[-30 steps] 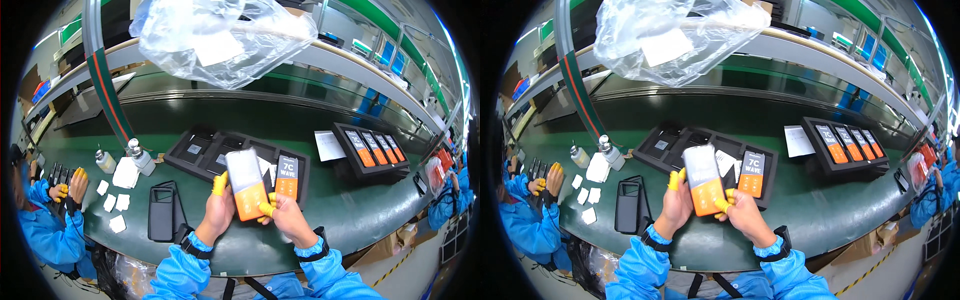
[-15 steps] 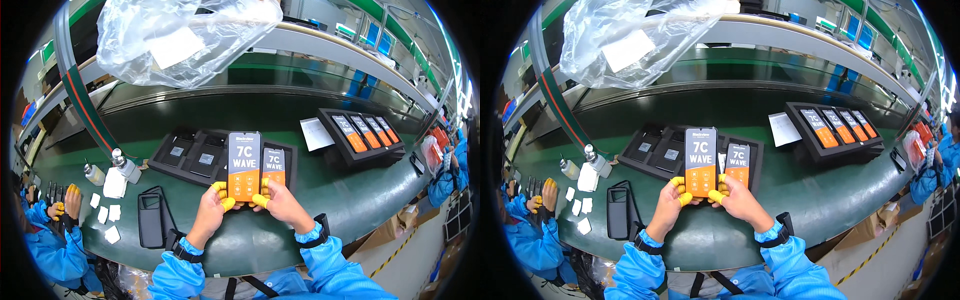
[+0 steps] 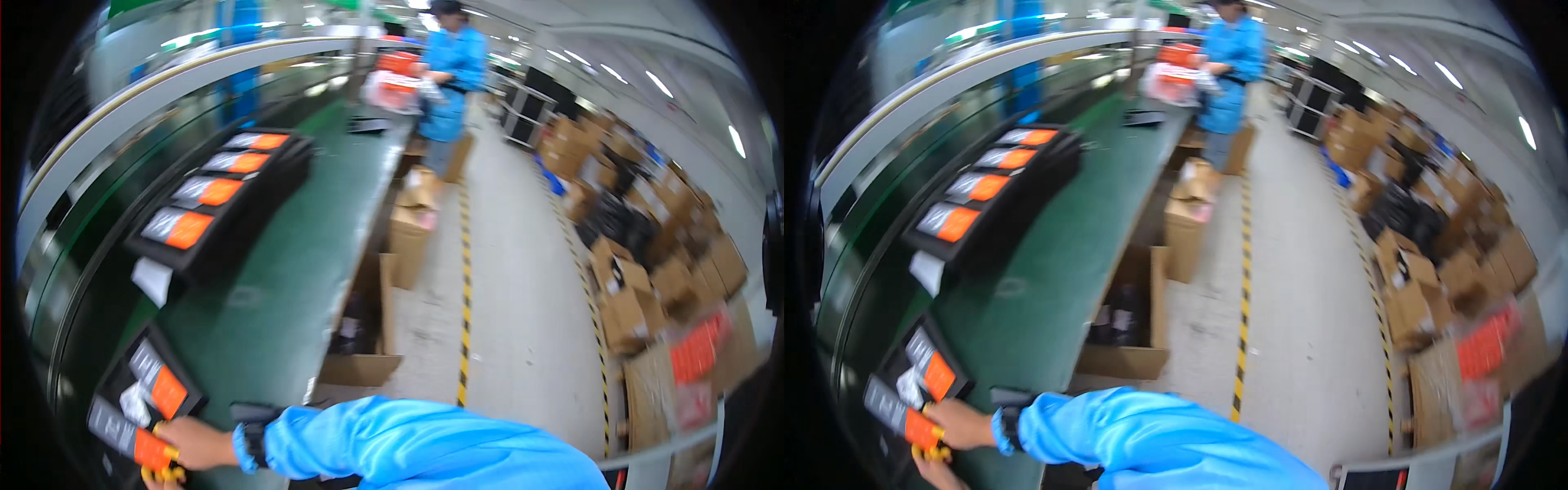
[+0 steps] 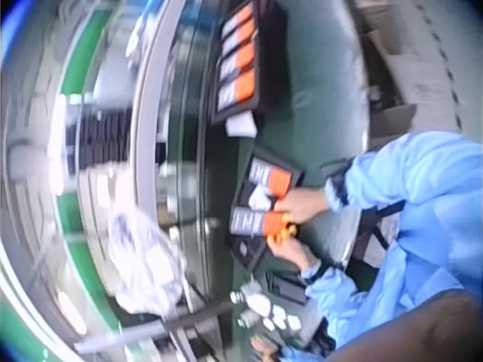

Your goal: The recorder is inspecting and organizing handheld electronic devices and their screen protectors/cases at an assembly workbench.

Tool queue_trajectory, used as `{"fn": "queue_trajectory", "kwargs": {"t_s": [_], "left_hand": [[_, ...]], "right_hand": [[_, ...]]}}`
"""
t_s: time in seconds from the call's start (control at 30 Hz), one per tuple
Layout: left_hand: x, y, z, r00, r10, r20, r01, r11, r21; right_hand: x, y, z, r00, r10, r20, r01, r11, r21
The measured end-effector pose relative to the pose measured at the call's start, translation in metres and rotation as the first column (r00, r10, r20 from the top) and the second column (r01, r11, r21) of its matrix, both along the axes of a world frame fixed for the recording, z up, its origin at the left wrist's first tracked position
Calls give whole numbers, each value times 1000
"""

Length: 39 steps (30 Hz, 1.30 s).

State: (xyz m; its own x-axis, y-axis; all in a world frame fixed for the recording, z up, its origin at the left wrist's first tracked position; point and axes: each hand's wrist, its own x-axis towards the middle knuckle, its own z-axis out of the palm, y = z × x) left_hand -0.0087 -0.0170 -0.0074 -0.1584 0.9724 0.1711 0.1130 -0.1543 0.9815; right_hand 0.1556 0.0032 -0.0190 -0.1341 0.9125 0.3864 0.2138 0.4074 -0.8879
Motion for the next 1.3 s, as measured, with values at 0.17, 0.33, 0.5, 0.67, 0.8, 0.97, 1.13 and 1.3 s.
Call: {"fn": "queue_trajectory", "kwargs": {"t_s": [0.17, 0.33, 0.5, 0.67, 0.8, 0.97, 1.13, 1.3], "left_hand": [[12, -11, 6, 986, -131, 104, 115, 983, 142], [15, -23, 22, 970, -155, 190, 143, 987, 73], [7, -20, 23, 979, -148, -141, 165, 979, 116], [8, -16, 19, 971, -157, 178, 145, 986, 79], [7, -16, 18, 984, -145, 104, 138, 988, 75], [8, -20, 21, 987, -142, 79, 135, 987, 87], [10, -21, 22, 983, -167, 81, 158, 981, 110], [1, -12, 13, 982, -177, 62, 168, 978, 122]], "right_hand": [[-4, -9, -12, 975, -201, 97, 185, 971, 148], [-11, -16, -10, 968, -237, 84, 210, 945, 252], [-12, -7, -16, 987, -157, 45, 155, 987, 41], [-12, -5, -12, 989, -137, 55, 136, 991, 18], [-10, -6, -9, 987, -139, 84, 141, 990, -14], [-9, -10, -6, 991, -87, 98, 94, 993, -66], [-16, -6, -16, 980, -155, 128, 156, 988, 4], [-13, -6, -10, 981, -145, 129, 149, 989, -17]]}}
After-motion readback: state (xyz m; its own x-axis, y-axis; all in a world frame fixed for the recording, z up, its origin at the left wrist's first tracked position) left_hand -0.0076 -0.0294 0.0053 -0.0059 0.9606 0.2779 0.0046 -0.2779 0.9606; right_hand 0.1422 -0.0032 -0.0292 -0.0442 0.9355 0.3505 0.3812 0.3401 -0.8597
